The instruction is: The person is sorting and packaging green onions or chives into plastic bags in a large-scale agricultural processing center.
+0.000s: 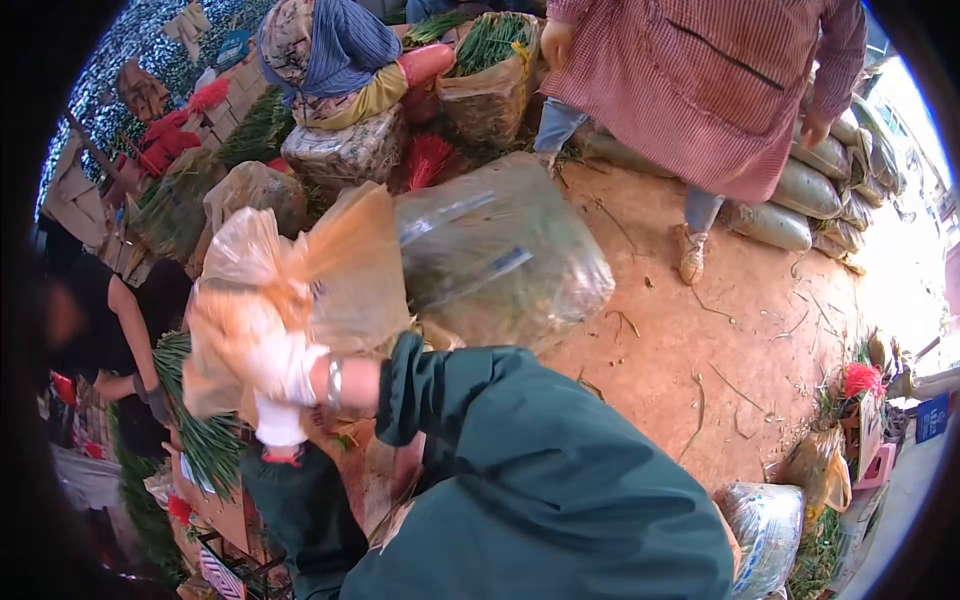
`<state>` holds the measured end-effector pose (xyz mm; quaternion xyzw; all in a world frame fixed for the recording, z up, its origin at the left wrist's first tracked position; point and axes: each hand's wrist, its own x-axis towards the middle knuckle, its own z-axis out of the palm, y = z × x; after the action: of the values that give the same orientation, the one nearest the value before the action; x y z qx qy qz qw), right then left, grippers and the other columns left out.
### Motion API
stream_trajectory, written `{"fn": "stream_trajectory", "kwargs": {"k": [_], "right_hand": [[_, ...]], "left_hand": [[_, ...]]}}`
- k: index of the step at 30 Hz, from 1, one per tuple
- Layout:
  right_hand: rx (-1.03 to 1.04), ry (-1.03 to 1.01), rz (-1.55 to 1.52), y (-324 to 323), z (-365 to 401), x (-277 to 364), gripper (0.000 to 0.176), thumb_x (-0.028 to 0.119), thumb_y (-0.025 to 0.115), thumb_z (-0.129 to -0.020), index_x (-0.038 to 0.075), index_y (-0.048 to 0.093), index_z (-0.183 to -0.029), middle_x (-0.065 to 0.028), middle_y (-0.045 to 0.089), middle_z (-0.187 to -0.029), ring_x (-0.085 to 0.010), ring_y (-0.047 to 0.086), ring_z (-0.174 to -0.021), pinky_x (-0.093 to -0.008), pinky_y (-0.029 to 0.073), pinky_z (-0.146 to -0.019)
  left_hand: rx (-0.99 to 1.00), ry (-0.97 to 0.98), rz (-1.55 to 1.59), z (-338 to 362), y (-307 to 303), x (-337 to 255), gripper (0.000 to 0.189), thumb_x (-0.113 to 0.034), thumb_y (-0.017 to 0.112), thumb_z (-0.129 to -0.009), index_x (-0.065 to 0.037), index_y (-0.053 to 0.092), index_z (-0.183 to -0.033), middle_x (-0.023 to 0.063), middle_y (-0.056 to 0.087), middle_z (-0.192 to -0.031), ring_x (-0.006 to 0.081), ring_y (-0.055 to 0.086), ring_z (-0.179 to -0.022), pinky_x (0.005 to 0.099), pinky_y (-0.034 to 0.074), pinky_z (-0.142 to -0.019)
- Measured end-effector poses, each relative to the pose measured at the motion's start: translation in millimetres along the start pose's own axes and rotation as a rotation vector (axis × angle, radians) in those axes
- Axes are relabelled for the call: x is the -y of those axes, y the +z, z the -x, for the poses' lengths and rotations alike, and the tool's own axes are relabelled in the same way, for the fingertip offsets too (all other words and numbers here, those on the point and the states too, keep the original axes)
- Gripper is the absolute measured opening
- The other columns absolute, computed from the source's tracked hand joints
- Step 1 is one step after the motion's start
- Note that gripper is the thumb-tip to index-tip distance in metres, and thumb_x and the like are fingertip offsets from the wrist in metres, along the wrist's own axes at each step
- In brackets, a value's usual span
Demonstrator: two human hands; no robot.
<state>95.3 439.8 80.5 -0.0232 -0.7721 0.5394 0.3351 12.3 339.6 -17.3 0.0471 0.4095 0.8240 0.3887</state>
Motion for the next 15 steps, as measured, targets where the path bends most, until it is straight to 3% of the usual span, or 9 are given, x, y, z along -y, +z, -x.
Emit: {"fn": "stream_trajectory", "kwargs": {"k": [4,6,9,10,11,12,15], "right_hand": [[0.032,-0.171,0.239,25,46,-57,0.039,0.015,0.054,-0.080,0.004,0.055,-0.118,-0.0181,0.055,-0.096,-0.0360,0.055,-0.088,-0.0441,0.045,-0.076],[0.041,-0.264,0.289,18,73,-72,0.053,0.013,0.061,-0.077,0.006,0.044,-0.127,-0.0160,0.056,-0.099,-0.0338,0.053,-0.096,-0.0432,0.042,-0.083],[0.156,-0.062,0.197,-22,100,-62,0.061,0.011,0.059,-0.076,0.001,0.039,-0.133,-0.0207,0.053,-0.106,-0.0379,0.050,-0.101,-0.0445,0.040,-0.088],[0.011,-0.161,0.256,-36,116,-69,0.063,0.009,0.060,-0.075,0.002,0.038,-0.134,-0.0200,0.053,-0.112,-0.0379,0.050,-0.105,-0.0442,0.040,-0.092],[-0.054,-0.119,0.283,-47,132,-78,0.061,0.009,0.059,-0.076,0.004,0.038,-0.134,-0.0197,0.052,-0.121,-0.0373,0.049,-0.112,-0.0440,0.039,-0.097],[-0.062,0.060,0.270,-64,149,-77,0.063,0.007,0.060,-0.075,0.006,0.039,-0.134,-0.0182,0.049,-0.127,-0.0356,0.047,-0.117,-0.0432,0.037,-0.100],[-0.257,0.260,0.351,-90,202,-116,0.061,-0.002,0.060,-0.073,0.006,0.043,-0.131,-0.0169,0.049,-0.127,-0.0338,0.047,-0.118,-0.0401,0.039,-0.100]], "left_hand": [[-0.082,0.207,-0.245,-29,-62,0,0.047,-0.022,0.055,-0.091,-0.003,0.039,-0.131,0.0119,0.052,-0.122,0.0166,0.054,-0.097,0.0279,0.046,-0.072],[-0.127,0.255,-0.240,-45,-76,21,0.044,-0.022,0.056,-0.091,-0.004,0.042,-0.129,0.0098,0.054,-0.120,0.0149,0.054,-0.094,0.0255,0.045,-0.068],[-0.152,0.332,-0.239,-54,-92,48,0.040,-0.021,0.058,-0.090,-0.005,0.047,-0.125,0.0066,0.057,-0.115,0.0123,0.056,-0.089,0.0218,0.044,-0.062],[-0.155,0.357,-0.243,-64,-96,52,0.039,-0.021,0.058,-0.090,-0.005,0.049,-0.124,0.0056,0.058,-0.114,0.0114,0.056,-0.087,0.0205,0.044,-0.059],[-0.162,0.390,-0.243,-65,-105,55,0.037,-0.021,0.059,-0.090,-0.006,0.050,-0.123,0.0045,0.058,-0.112,0.0106,0.057,-0.085,0.0193,0.043,-0.057],[-0.159,0.408,-0.243,-66,-108,54,0.036,-0.021,0.060,-0.089,-0.006,0.052,-0.121,0.0034,0.059,-0.111,0.0097,0.057,-0.084,0.0181,0.043,-0.055],[-0.192,0.337,-0.273,-45,-77,46,0.034,-0.020,0.060,-0.090,-0.007,0.054,-0.120,0.0020,0.061,-0.109,0.0085,0.057,-0.079,0.0163,0.042,-0.053]]}}
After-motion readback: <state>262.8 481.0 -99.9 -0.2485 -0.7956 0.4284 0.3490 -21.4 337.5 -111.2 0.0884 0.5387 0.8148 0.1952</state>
